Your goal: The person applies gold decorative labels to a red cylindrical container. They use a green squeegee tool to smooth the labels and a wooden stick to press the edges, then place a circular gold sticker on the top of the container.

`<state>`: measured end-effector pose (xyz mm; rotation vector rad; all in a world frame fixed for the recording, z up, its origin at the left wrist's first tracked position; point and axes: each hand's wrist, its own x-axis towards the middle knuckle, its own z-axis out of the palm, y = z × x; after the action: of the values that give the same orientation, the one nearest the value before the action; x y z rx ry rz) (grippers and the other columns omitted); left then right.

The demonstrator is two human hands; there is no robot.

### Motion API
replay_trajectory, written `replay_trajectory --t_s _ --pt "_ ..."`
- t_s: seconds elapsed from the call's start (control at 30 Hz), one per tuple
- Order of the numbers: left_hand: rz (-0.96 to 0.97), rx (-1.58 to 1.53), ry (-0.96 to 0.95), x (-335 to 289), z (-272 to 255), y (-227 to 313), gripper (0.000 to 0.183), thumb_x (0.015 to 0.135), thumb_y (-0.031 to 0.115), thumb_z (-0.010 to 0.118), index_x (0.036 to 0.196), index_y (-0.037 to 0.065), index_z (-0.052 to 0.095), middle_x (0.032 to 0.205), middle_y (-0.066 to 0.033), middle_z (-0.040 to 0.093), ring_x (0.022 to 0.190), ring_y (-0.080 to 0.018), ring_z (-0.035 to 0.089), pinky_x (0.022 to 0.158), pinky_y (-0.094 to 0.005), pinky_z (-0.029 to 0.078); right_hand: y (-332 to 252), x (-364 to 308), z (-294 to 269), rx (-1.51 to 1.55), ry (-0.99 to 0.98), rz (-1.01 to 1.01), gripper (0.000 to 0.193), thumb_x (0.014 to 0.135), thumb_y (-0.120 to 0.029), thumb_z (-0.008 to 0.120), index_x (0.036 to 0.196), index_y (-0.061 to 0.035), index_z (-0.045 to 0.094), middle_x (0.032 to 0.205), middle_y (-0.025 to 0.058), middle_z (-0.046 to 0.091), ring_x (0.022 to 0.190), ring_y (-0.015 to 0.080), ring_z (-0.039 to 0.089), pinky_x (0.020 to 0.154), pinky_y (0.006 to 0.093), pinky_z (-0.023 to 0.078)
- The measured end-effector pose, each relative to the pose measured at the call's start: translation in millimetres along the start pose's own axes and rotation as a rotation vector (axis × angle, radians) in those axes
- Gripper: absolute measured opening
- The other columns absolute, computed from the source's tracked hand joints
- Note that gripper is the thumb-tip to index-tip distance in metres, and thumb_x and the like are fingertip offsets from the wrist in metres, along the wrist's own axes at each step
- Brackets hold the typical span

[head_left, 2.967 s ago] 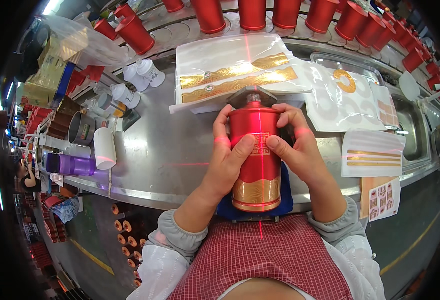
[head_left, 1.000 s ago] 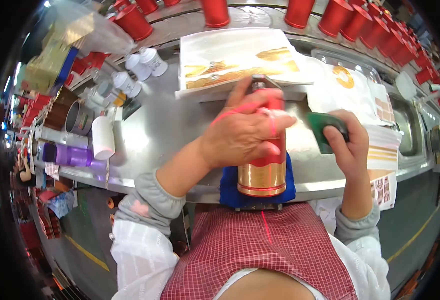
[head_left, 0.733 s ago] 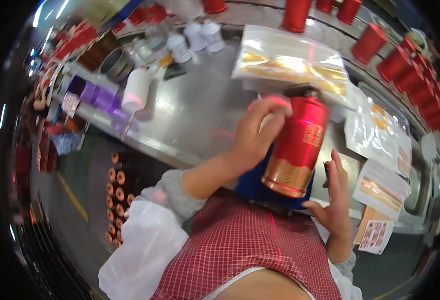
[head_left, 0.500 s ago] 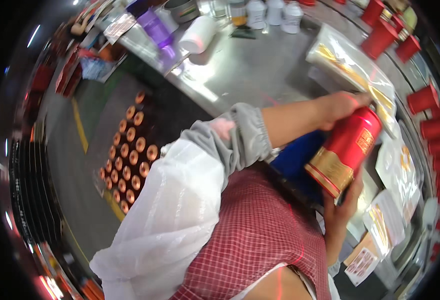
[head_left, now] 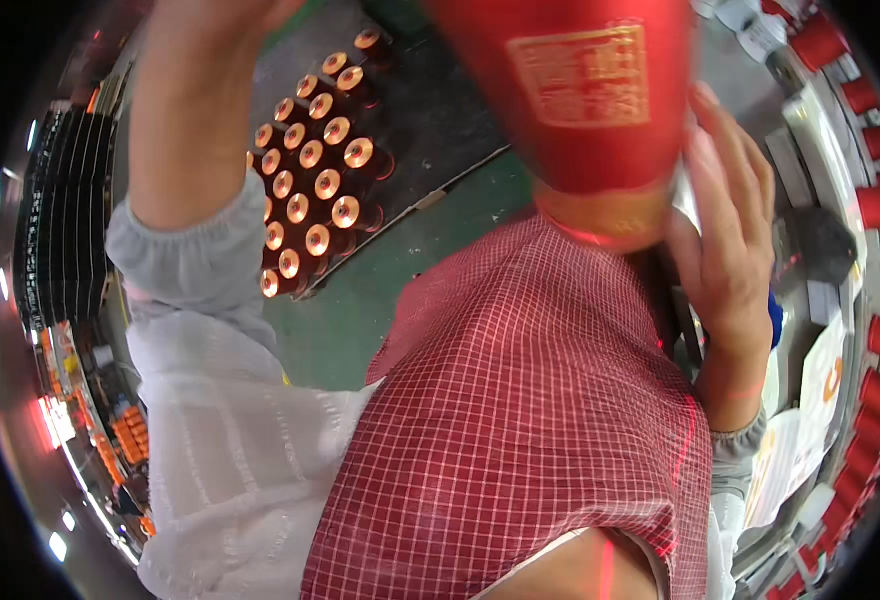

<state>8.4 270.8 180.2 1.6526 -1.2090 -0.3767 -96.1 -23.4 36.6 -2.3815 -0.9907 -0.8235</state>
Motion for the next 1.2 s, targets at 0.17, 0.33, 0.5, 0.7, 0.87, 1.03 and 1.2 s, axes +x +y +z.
replay_trajectory --t_s 0.17,0.33,0.5,0.7,0.87,1.03,1.2 --pt "-0.525 0.547 0.8 -128 27 -97 0.018 0.085 0.023 0.073 0.091 0.01 0.064 0.088 0.0029 0.064 0.078 -0.0096 0.057 0.07 -0.0229 0.047 8 19 44 0.04 -0.126 0.07 0.068 0.068 0.002 0.074 0.133 -0.0085 0.055 0.136 0.0121 0.054 0.119 0.0326 0.054 0.099 0.0386 0.044" --pt "-0.592 1.078 0.698 -235 76 -267 0.026 0.085 0.027 0.068 0.092 0.005 0.059 0.082 -0.0153 0.06 0.074 -0.0342 0.061 0.063 -0.0412 0.05 17 17 51 -0.055 -0.226 0.349 0.058 0.08 -0.003 0.07 0.135 -0.0069 0.053 0.137 0.0137 0.054 0.121 0.0295 0.054 0.096 0.0381 0.046" --pt "-1.072 0.867 0.677 -325 121 -395 0.03 0.086 0.028 0.065 0.094 0.002 0.055 0.09 -0.0193 0.06 0.084 -0.0382 0.062 0.073 -0.047 0.051 40 9 31 -0.185 -0.249 0.449 0.05 0.088 -0.001 0.061 0.136 -0.0018 0.05 0.139 0.0148 0.052 0.13 0.0279 0.048 0.108 0.0384 0.036" --pt "-1.439 0.704 0.848 -391 169 -464 0.033 0.086 0.03 0.064 0.097 0.0 0.056 0.097 -0.025 0.062 0.091 -0.0428 0.062 0.076 -0.0512 0.051 46 -17 -10 -0.456 -0.295 0.588 0.039 0.096 -0.006 0.05 0.135 -0.0002 0.05 0.142 0.0143 0.049 0.131 0.0261 0.046 0.106 0.0364 0.037" --pt "-1.663 0.824 0.413 -423 189 -491 0.029 0.088 0.022 0.059 0.109 0.002 0.06 0.101 -0.0192 0.066 0.094 -0.0383 0.064 0.082 -0.0457 0.052 51 -56 -48 -0.36 -0.143 0.879 0.031 0.099 -0.001 0.043 0.127 -0.0004 0.056 0.145 0.0137 0.046 0.128 0.0208 0.047 0.094 0.0258 0.046" --pt "-1.487 1.283 -0.111 -422 203 -490 0.028 0.084 0.027 0.061 0.106 0.009 0.066 0.108 -0.0121 0.061 0.094 -0.0272 0.062 0.078 -0.0387 0.052 95 -34 -95 -0.551 -0.085 0.946 0.033 0.089 0.009 0.05 0.116 -0.003 0.064 0.134 0.0137 0.054 0.121 0.0226 0.054 0.088 0.0282 0.053" --pt "-1.649 0.818 0.453 -371 180 -446 0.025 0.078 0.019 0.065 0.1 0.007 0.067 0.117 -0.0175 0.056 0.101 -0.0306 0.06 0.08 -0.0397 0.052 275 -41 -186 -0.668 -0.053 0.687 0.022 0.09 -0.009 0.058 0.111 -0.0069 0.065 0.108 0.0132 0.063 0.101 0.0283 0.061 0.088 0.0337 0.047"
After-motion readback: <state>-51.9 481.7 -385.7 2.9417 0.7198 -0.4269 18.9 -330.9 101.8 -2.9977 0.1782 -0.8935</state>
